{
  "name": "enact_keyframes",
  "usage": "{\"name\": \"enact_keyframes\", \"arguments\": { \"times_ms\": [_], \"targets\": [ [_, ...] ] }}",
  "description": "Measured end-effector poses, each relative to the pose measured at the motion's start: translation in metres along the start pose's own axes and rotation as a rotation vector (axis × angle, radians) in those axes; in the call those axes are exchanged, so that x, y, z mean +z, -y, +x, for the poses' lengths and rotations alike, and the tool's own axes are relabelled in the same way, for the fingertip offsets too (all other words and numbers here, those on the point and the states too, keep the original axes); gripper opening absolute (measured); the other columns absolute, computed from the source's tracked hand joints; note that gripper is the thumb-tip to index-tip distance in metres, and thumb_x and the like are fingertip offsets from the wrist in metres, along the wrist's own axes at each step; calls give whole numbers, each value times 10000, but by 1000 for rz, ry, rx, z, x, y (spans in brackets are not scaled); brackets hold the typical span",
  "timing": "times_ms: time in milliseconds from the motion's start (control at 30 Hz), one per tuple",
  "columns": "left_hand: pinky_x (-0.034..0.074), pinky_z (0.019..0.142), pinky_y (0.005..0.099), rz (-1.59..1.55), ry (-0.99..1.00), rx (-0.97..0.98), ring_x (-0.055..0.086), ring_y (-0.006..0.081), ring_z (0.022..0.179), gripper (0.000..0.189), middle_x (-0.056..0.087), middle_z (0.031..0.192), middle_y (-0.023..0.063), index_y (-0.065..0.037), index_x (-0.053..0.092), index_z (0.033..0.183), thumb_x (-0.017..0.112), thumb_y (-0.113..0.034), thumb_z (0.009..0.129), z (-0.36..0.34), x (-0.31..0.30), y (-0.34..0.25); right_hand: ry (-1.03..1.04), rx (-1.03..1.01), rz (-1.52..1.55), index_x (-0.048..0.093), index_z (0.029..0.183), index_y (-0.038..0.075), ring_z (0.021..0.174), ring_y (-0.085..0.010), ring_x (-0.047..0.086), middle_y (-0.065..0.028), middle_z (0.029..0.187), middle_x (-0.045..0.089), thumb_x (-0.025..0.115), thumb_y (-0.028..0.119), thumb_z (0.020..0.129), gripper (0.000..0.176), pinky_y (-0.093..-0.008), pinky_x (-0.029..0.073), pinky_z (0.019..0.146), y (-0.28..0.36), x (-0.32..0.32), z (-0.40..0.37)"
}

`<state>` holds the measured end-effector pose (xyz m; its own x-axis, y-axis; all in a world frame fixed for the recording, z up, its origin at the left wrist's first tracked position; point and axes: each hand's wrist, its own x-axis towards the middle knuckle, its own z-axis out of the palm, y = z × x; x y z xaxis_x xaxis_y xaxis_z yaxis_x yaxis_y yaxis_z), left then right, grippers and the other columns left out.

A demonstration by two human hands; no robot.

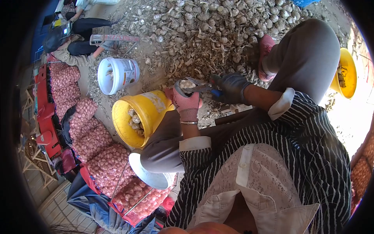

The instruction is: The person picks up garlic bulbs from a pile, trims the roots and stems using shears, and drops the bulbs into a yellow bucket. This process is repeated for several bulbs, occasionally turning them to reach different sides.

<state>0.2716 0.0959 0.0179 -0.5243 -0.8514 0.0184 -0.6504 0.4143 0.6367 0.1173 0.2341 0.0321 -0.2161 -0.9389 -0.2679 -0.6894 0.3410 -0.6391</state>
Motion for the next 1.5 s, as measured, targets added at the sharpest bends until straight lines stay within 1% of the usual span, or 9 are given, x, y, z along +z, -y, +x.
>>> {"name": "enact_keyframes", "arguments": {
  "times_ms": [433,500,833,933,1000,1133,1233,1400,1500],
  "targets": [
    [499,824,391,-170,205,-1,632,328,913,519,645,965,147,-22,566,1021,812,-263,633,-9,8,0,68,9,-28,577,1017,45,710,-357,640,-170,721,633,639,331,799,364,-487,483,629,-24,21,-7],
    [492,849,320,-190,270,-36,625,196,934,528,639,1018,116,-7,556,1094,817,-149,657,-12,8,3,92,-5,-39,583,1010,54,713,-358,640,-174,742,638,625,296,812,315,-489,482,633,-27,23,-5],
    [507,830,301,-516,393,-220,624,173,912,476,637,1015,85,-8,563,1133,750,-28,696,-11,20,22,89,8,-184,639,930,56,773,-343,662,-164,803,661,616,245,814,223,-452,518,687,-62,22,26],
    [523,803,297,-736,430,-21,617,173,930,489,615,1053,74,-8,540,1174,696,49,715,-16,9,1,380,186,-281,654,906,62,832,-341,664,-164,865,674,594,258,832,218,-447,522,719,-69,25,34],
    [531,752,291,-993,240,-160,603,169,927,541,595,1057,66,-8,496,1229,652,96,722,-13,17,28,172,244,-119,661,873,64,879,-340,660,-165,906,679,551,274,862,237,-445,518,771,-56,20,29],
    [519,775,319,-1011,43,-103,567,155,950,507,564,1080,62,-32,446,1272,629,7,801,2,-20,38,253,327,163,661,853,81,946,-300,655,-178,964,671,539,406,868,348,-437,481,856,-37,9,31],
    [472,872,363,-1688,-138,125,564,170,962,454,560,1084,58,-57,424,1293,587,-97,871,14,-59,46,-13,261,332,636,948,68,774,-281,667,-136,793,662,641,370,838,322,-400,512,712,-50,32,30],
    [419,938,374,-1327,-496,-441,550,185,1000,469,557,1106,81,-82,397,1328,564,-175,900,25,-51,69,-55,785,1704,606,923,86,596,-195,610,-40,703,603,626,360,875,279,-349,530,576,-24,13,30],
    [350,1045,418,-908,53,-479,436,321,1261,514,450,1368,156,-102,413,1359,579,-155,876,27,38,59,-155,670,1883,585,1009,103,687,-204,629,-59,788,631,611,322,900,246,-372,533,637,-31,14,22]
  ]
}}
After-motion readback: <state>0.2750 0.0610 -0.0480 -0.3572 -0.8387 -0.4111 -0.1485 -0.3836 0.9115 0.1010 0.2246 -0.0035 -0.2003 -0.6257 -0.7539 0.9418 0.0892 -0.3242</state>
